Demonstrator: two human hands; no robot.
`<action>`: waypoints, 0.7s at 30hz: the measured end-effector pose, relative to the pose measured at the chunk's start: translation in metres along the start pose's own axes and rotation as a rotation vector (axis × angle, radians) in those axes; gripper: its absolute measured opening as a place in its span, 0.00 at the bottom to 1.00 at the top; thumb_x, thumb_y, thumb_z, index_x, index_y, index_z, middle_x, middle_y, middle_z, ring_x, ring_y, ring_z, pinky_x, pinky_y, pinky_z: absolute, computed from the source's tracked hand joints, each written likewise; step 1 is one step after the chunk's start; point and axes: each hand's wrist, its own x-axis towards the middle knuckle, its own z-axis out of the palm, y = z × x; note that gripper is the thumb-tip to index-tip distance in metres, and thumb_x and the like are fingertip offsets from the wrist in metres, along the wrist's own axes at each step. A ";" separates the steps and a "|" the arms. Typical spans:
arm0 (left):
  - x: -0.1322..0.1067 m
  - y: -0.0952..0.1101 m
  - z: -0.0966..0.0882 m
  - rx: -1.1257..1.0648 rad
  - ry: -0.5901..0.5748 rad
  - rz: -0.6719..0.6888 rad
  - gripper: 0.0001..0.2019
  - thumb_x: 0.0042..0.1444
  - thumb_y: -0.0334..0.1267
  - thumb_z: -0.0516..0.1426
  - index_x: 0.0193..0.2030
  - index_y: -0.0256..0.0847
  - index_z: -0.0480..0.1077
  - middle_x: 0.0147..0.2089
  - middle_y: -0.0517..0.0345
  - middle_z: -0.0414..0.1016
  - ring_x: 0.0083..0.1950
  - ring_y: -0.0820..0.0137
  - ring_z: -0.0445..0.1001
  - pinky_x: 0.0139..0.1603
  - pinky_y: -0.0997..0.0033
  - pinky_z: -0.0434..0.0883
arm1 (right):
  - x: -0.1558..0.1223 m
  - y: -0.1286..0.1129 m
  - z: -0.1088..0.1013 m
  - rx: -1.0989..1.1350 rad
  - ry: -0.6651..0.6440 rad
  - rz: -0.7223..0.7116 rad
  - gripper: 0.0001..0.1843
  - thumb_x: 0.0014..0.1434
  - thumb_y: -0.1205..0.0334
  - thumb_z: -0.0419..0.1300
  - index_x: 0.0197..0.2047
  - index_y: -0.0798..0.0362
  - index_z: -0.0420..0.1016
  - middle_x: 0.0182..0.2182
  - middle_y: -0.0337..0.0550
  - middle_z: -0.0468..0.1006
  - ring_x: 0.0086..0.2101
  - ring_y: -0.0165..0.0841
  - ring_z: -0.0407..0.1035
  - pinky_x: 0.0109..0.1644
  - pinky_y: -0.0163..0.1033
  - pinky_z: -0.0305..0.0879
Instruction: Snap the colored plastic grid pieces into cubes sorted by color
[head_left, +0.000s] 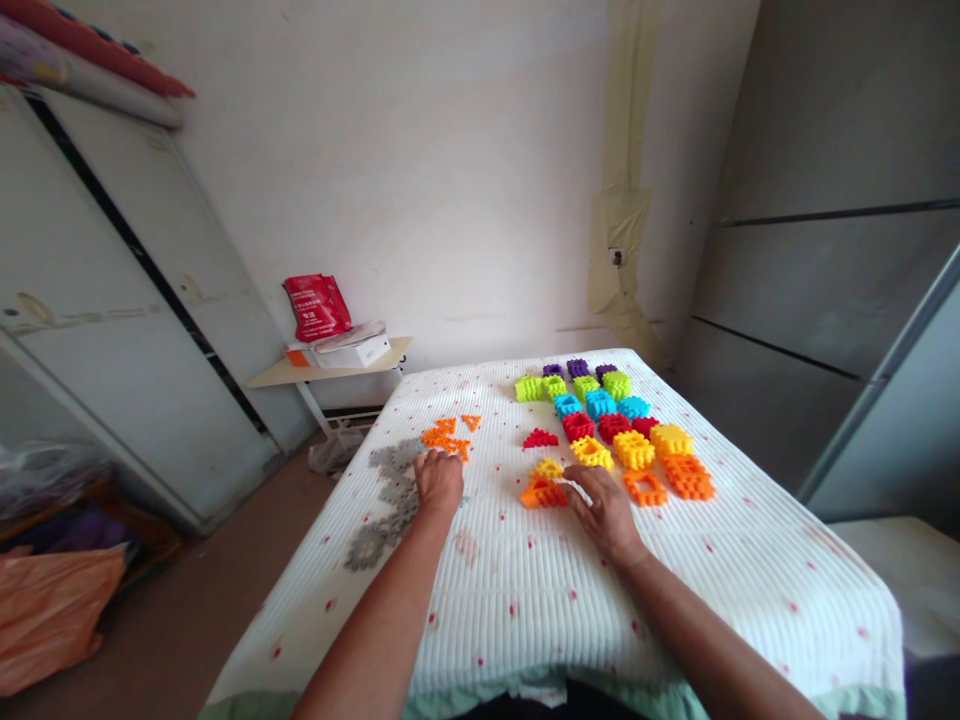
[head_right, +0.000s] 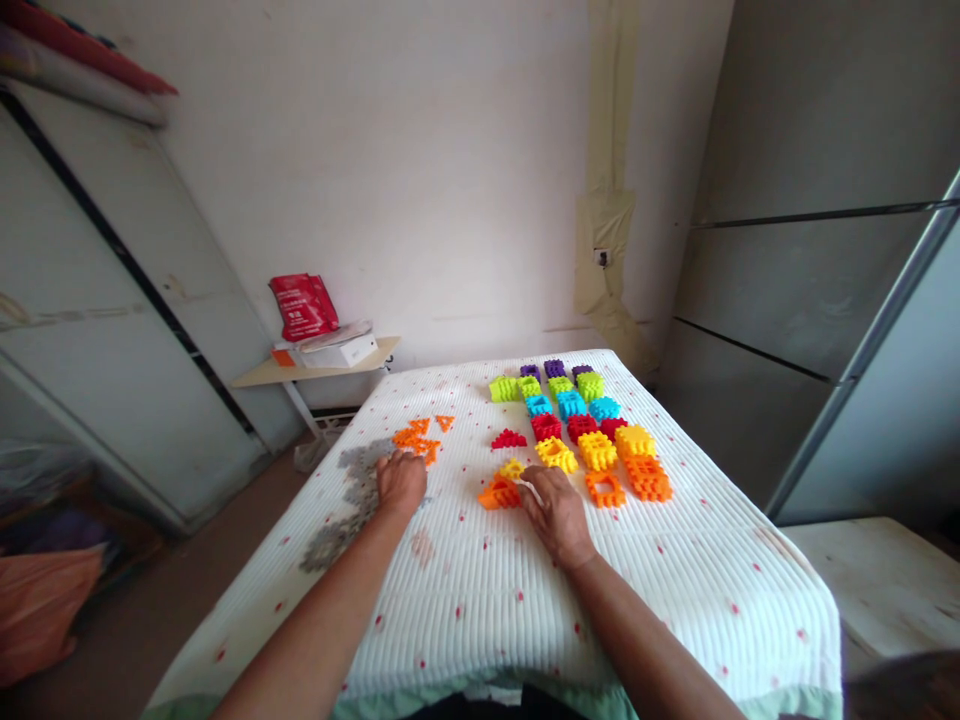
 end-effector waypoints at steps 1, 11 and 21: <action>0.000 0.001 -0.001 -0.002 0.005 0.001 0.16 0.53 0.26 0.46 0.33 0.36 0.76 0.36 0.42 0.76 0.46 0.57 0.70 0.48 0.57 0.59 | 0.000 0.000 -0.001 -0.003 0.003 0.000 0.10 0.62 0.61 0.50 0.41 0.51 0.71 0.36 0.47 0.76 0.38 0.37 0.70 0.42 0.43 0.68; -0.024 0.022 -0.016 -0.152 -0.008 0.055 0.15 0.56 0.35 0.47 0.35 0.35 0.76 0.31 0.45 0.77 0.36 0.62 0.75 0.44 0.62 0.63 | 0.000 0.000 0.000 -0.001 0.013 0.006 0.09 0.62 0.61 0.50 0.39 0.51 0.71 0.35 0.46 0.76 0.37 0.36 0.70 0.42 0.43 0.68; -0.017 0.025 -0.003 -0.427 -0.048 0.230 0.15 0.50 0.26 0.52 0.42 0.42 0.74 0.41 0.57 0.77 0.44 0.72 0.72 0.47 0.73 0.66 | -0.001 0.004 0.003 -0.018 0.007 -0.017 0.09 0.62 0.63 0.50 0.38 0.51 0.71 0.35 0.46 0.76 0.37 0.36 0.70 0.42 0.43 0.68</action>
